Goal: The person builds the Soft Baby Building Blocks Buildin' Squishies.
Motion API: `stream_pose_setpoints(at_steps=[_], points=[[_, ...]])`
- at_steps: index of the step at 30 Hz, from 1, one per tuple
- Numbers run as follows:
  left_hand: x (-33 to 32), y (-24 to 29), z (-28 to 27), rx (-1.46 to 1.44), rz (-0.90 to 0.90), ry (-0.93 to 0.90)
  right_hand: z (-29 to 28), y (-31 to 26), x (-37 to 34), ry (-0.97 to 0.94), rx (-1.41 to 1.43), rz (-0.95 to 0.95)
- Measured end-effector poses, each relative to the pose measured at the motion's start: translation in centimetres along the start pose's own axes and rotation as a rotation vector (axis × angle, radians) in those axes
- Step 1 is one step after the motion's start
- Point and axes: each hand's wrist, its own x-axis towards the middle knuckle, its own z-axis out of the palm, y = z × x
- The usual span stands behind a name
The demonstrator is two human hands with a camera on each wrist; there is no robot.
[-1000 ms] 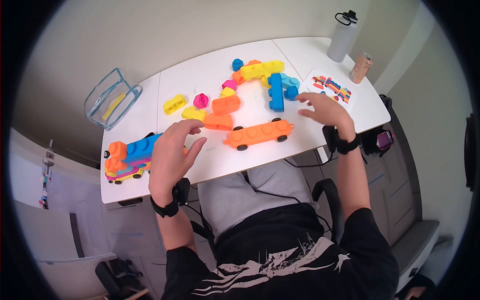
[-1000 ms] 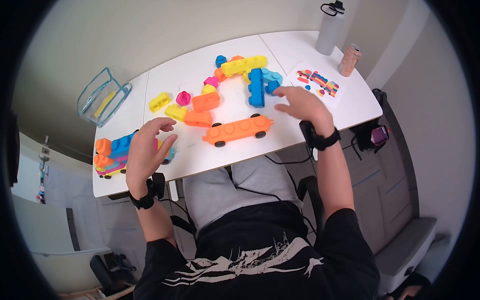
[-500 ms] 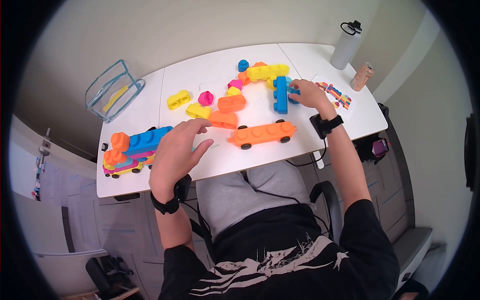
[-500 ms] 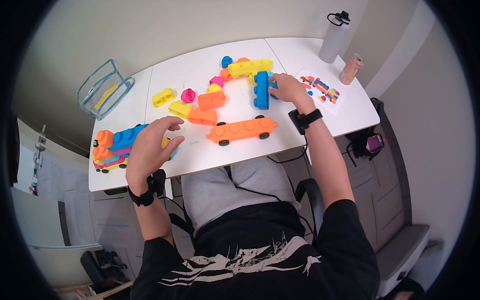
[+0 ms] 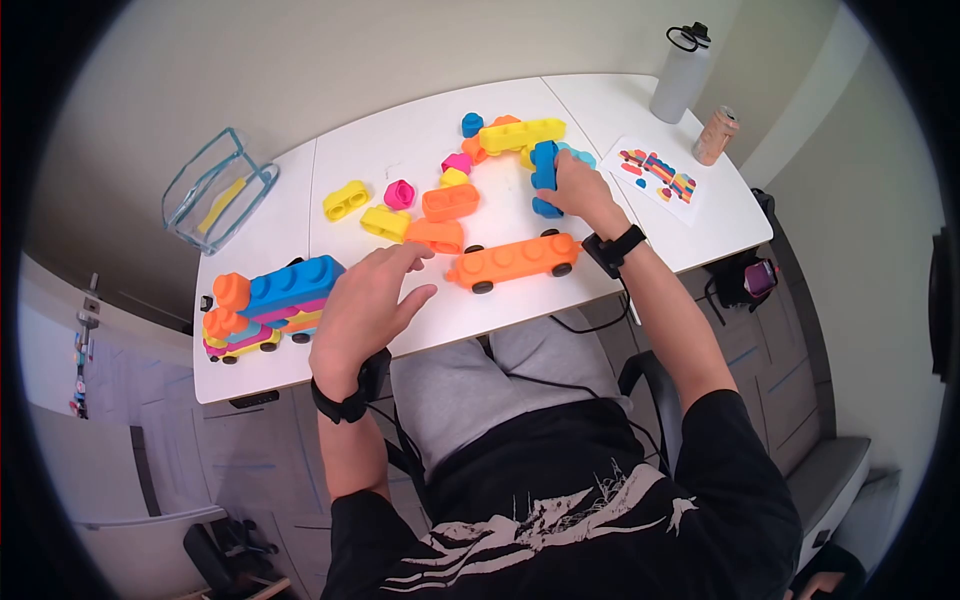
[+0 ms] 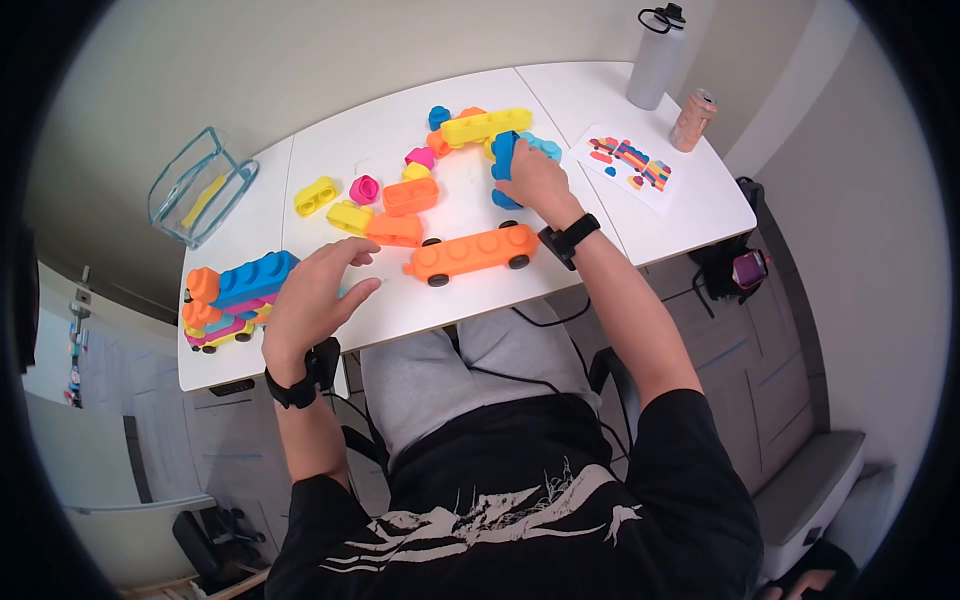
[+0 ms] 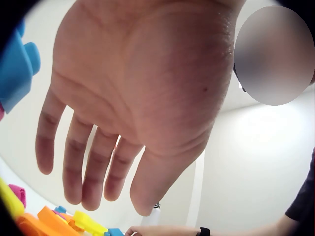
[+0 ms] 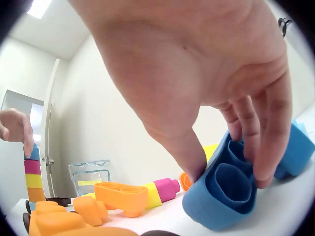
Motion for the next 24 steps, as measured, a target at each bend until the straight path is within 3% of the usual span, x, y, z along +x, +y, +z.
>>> stream_pose_setpoints(at_steps=[4,6,10,13,16,18,20,22,23,24], points=[[0.4,0.1,0.3,-0.001,-0.019,-0.039,0.9,0.1,-0.2,0.027,0.045,0.018],[0.4,0.2,0.4,0.003,-0.017,-0.040,1.3,0.2,-0.7,0.091,0.117,-0.061],[0.4,0.0,0.6,-0.005,0.009,-0.023,0.8,-0.2,-1.0,0.006,0.181,-0.078],[0.3,-0.2,0.7,0.005,0.021,-0.006,-0.3,-0.1,-1.2,-0.022,0.280,-0.113],[0.4,-0.3,0.3,0.011,0.030,0.040,-2.1,-0.7,-2.6,0.075,0.370,-0.164],[0.6,-0.4,0.3,-0.016,0.019,0.081,-3.6,-1.2,-3.8,0.049,0.551,-0.232],[0.9,0.0,0.5,-0.045,0.010,0.124,-4.3,-1.1,-4.7,-0.010,0.607,-0.307],[1.2,0.9,0.8,-0.068,0.070,0.310,-4.7,-1.5,-6.2,-0.335,0.950,-0.397],[1.4,1.4,1.0,-0.064,0.066,0.313,-5.7,-2.0,-7.3,-0.514,0.969,-0.374],[1.7,1.9,1.2,0.006,0.159,0.341,-5.5,-2.1,-7.9,-0.516,0.970,-0.379]])
